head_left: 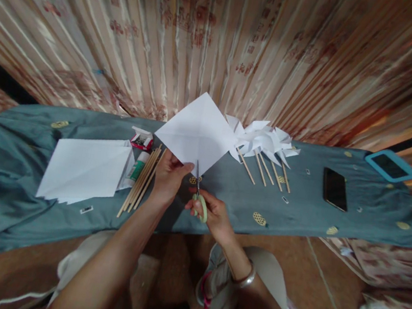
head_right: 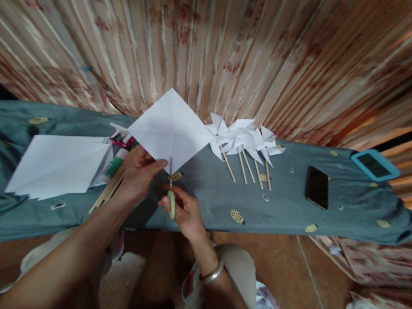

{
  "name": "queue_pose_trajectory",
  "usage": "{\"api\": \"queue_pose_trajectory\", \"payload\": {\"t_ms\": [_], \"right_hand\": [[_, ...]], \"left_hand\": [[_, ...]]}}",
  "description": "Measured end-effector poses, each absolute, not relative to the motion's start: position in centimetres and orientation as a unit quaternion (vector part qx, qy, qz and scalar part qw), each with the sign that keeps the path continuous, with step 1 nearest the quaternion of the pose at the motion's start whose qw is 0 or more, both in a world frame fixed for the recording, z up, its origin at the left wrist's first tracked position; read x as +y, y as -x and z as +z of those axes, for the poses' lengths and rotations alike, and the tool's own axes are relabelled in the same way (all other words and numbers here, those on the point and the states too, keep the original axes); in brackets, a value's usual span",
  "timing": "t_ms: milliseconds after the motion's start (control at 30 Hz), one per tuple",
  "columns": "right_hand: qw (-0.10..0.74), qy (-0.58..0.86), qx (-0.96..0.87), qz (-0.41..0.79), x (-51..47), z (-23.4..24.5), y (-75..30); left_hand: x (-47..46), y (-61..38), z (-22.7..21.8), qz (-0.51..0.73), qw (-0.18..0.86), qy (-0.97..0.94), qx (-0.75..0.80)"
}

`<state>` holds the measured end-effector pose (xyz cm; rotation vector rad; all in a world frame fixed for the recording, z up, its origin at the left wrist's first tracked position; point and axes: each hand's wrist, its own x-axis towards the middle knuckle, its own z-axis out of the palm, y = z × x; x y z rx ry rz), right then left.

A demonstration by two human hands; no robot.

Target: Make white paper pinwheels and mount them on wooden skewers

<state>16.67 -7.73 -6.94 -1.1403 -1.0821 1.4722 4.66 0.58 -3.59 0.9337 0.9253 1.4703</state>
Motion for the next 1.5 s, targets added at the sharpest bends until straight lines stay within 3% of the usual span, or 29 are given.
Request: {"api": "queue_pose_trajectory", "payload": {"t_ms": [1500], "right_hand": [[0.479, 0.494, -0.456, 0.565, -7.58, -6.78, -17.04]], "left_hand": [[0.02, -4.98, -3.67, 0.583, 0.581, -0.398, 0.405]]}}
